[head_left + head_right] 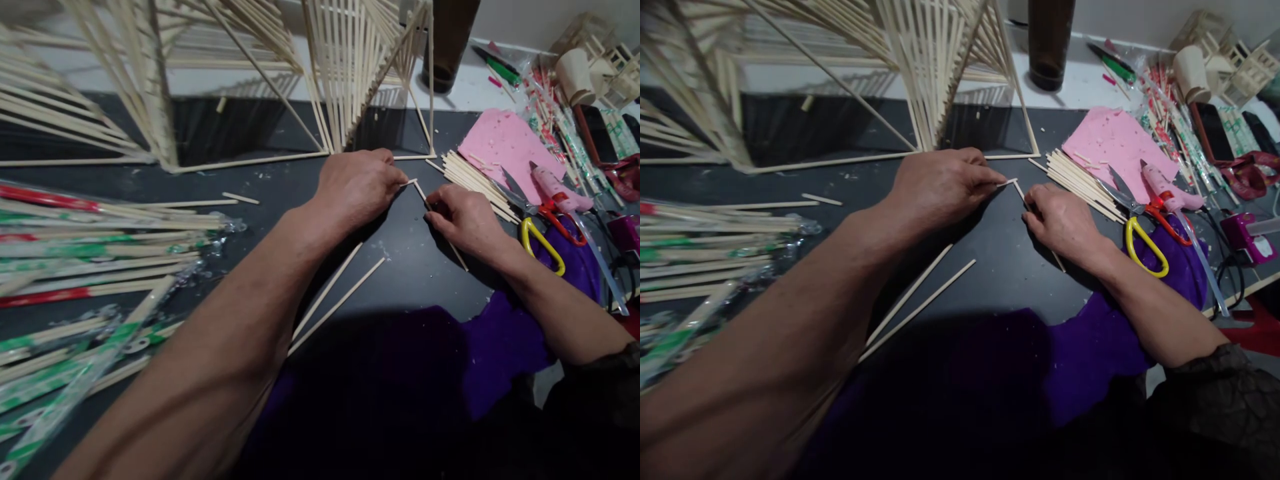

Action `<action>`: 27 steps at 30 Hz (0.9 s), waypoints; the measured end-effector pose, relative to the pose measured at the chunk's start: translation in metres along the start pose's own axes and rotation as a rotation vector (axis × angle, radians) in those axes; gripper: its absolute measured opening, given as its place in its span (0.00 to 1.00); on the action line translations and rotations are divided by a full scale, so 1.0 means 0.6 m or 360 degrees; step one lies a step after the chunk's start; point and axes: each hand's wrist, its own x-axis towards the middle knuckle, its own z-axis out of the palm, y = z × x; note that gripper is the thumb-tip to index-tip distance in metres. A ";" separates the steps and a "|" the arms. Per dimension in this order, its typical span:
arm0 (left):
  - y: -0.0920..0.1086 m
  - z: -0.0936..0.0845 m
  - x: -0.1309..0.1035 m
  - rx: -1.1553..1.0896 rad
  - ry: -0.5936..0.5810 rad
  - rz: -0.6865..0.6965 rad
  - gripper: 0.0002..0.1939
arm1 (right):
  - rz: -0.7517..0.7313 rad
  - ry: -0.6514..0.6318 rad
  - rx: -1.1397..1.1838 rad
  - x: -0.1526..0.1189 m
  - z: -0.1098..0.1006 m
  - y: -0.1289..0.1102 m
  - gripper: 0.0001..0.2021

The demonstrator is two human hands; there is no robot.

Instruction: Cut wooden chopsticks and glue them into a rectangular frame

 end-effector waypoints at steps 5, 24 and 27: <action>0.001 0.002 0.000 0.0032 0.0011 -0.0049 0.18 | -0.0015 -0.0031 -0.0087 0.000 -0.001 -0.004 0.09; -0.007 0.018 0.007 -0.0040 0.0081 0.0078 0.15 | 0.0057 -0.0131 -0.0228 0.005 0.005 -0.020 0.13; -0.006 0.018 0.006 -0.0018 0.0081 0.0069 0.16 | 0.0066 -0.0095 -0.0220 0.005 0.006 -0.020 0.13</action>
